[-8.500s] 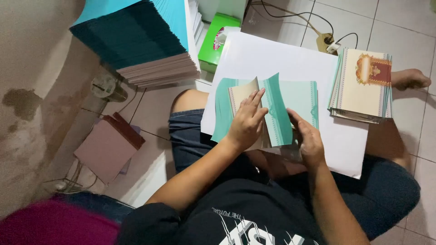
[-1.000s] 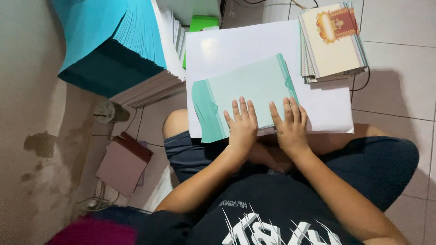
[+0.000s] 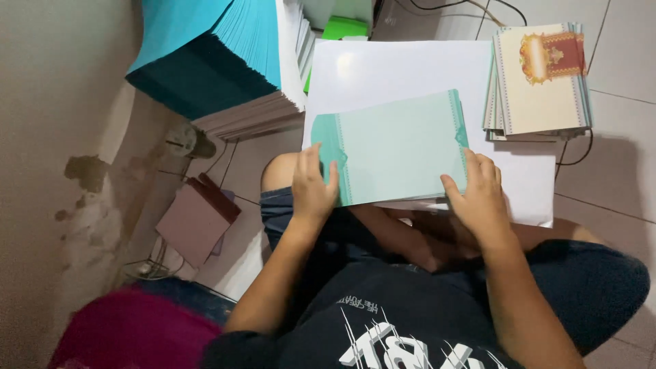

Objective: The person sits on the floor and folds a stack of light blue paper sheets in half. They press the fold flat with their hands and then place the folded sheet onto a growing stack of finished items to the right.

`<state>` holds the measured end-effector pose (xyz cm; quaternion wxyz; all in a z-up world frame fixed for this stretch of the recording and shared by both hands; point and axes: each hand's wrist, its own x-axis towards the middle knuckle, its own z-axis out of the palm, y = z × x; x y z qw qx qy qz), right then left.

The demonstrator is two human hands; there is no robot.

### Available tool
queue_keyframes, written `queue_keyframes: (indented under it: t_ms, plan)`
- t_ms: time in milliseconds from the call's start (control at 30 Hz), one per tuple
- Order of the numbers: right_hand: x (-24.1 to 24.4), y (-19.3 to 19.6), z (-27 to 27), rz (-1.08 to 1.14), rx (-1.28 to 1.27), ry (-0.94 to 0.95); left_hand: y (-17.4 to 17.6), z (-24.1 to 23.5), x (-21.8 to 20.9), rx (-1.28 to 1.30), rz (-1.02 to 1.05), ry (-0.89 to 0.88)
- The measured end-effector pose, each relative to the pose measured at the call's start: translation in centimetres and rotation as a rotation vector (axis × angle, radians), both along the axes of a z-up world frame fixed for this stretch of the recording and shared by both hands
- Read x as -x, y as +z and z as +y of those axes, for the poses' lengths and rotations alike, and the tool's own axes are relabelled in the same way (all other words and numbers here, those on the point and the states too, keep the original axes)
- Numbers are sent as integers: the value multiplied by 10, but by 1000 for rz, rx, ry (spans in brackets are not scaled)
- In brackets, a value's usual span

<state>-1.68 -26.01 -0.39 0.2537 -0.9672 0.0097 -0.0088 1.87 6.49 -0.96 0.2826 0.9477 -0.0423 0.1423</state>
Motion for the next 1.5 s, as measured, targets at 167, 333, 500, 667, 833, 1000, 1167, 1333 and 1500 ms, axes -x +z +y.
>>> queue_keyframes:
  t_ms: [167,333,500,667,833,1000,1167,1333,1500]
  plan:
    - [-7,2,9,34,-148,-110,-7,-2,-5,81,253,102]
    - [-19,15,16,169,-214,-179,39,-7,-14,242,457,71]
    - [-27,5,10,201,-76,-133,-3,11,-42,662,594,114]
    - [-33,4,7,211,-148,-152,-5,11,-41,748,550,4]
    - [-28,24,16,156,-480,-223,26,21,-30,1280,460,-272]
    - [-25,8,-6,106,-974,-402,35,35,-15,1307,335,-584]
    - [-12,20,-16,-23,-977,-395,50,23,-20,1207,131,-528]
    - [-11,58,8,-30,-929,6,57,0,-20,861,-133,-355]
    - [-14,38,12,-125,-956,104,42,3,-19,901,-43,-477]
